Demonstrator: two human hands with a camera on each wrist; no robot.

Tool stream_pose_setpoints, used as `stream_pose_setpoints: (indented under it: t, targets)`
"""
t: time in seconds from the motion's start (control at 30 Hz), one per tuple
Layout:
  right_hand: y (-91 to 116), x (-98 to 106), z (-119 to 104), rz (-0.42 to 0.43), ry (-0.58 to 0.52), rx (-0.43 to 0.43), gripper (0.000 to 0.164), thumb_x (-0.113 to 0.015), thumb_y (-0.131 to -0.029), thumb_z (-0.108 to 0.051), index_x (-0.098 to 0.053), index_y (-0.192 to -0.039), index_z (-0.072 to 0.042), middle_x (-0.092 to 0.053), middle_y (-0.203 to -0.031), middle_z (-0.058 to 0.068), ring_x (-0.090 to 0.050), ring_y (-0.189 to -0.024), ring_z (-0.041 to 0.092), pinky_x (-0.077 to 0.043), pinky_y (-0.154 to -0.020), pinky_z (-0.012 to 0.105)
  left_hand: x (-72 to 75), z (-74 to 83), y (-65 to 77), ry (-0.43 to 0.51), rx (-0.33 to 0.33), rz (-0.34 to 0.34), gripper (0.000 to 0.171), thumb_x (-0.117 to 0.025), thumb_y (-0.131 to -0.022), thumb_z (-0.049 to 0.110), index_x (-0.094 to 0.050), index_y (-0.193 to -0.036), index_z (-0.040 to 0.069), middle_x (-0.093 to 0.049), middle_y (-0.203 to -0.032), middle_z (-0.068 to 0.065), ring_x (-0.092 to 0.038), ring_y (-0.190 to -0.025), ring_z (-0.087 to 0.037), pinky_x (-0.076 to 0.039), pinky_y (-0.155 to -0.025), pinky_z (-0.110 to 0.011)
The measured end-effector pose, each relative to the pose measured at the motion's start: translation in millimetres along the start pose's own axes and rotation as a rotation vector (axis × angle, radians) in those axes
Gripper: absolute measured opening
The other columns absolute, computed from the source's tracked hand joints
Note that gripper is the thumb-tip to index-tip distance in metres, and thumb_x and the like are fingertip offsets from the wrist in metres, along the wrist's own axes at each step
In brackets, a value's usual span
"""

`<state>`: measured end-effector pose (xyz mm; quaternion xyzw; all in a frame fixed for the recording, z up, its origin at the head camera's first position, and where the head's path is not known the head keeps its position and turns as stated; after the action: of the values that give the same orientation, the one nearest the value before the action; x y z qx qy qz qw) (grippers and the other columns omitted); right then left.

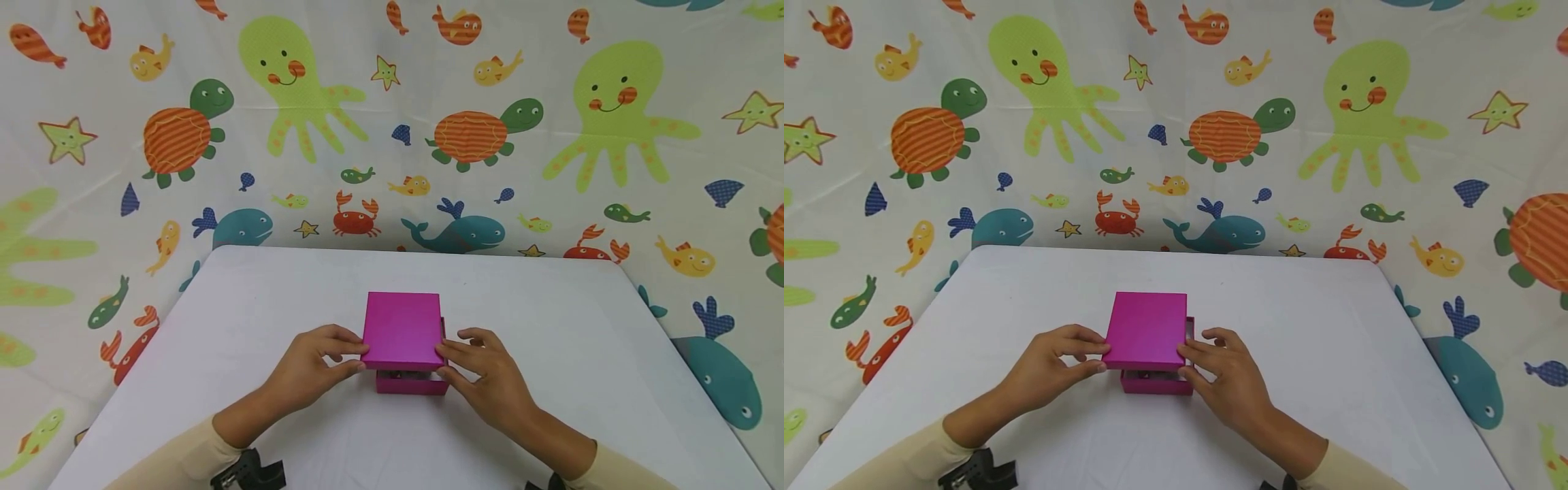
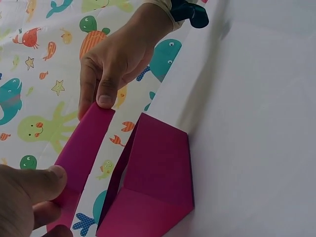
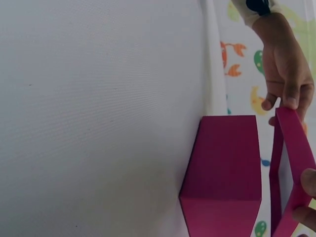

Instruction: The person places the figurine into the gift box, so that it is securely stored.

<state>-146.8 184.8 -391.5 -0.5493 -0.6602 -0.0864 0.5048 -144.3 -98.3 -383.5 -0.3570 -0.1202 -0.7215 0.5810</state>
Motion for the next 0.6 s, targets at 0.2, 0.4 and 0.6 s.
stream_pose_setpoints:
  t: [0.2,0.4,0.6]
  targets:
    - [2.9,1.6,2.8,0.011,0.007,0.018,0.049,-0.091,-0.077,-0.017,-0.076,-0.124,-0.018,-0.074,-0.118,-0.008,-0.053,-0.123,0.014,-0.057,-0.094,0.041,-4.7,-0.5,-0.9,0.009,-0.036,-0.005,0.031,-0.085,-0.085,0.015,-0.08,-0.116,0.02,-0.069,-0.109,0.012,-0.063,-0.097,-0.01,-0.059,-0.072,-0.033]
    - [7.0,1.6,6.7,0.006,0.004,0.019,0.048,-0.091,-0.078,-0.017,-0.076,-0.124,-0.018,-0.074,-0.118,-0.009,-0.053,-0.123,0.014,-0.057,-0.093,0.041,-9.5,-1.4,-1.6,0.023,-0.06,-0.011,0.031,-0.085,-0.085,0.015,-0.08,-0.115,0.019,-0.07,-0.109,0.011,-0.063,-0.096,-0.01,-0.059,-0.071,-0.034]
    - [10.2,2.2,9.8,0.009,0.018,0.028,0.048,-0.091,-0.078,-0.017,-0.076,-0.124,-0.018,-0.074,-0.118,-0.009,-0.054,-0.123,0.014,-0.059,-0.09,0.041,-13.7,-1.7,-2.4,0.033,-0.064,-0.015,0.031,-0.086,-0.084,0.014,-0.081,-0.114,0.019,-0.069,-0.109,0.012,-0.063,-0.096,-0.01,-0.059,-0.071,-0.034]
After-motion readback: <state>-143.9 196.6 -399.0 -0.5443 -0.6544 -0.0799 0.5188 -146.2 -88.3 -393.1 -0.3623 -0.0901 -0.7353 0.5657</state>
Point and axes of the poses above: each hand's wrist, its own y-axis away from the middle knuckle, its own x-axis out of the back of the hand, z = x × y, the point moved 4 cm from there along -y, towards the middle knuckle
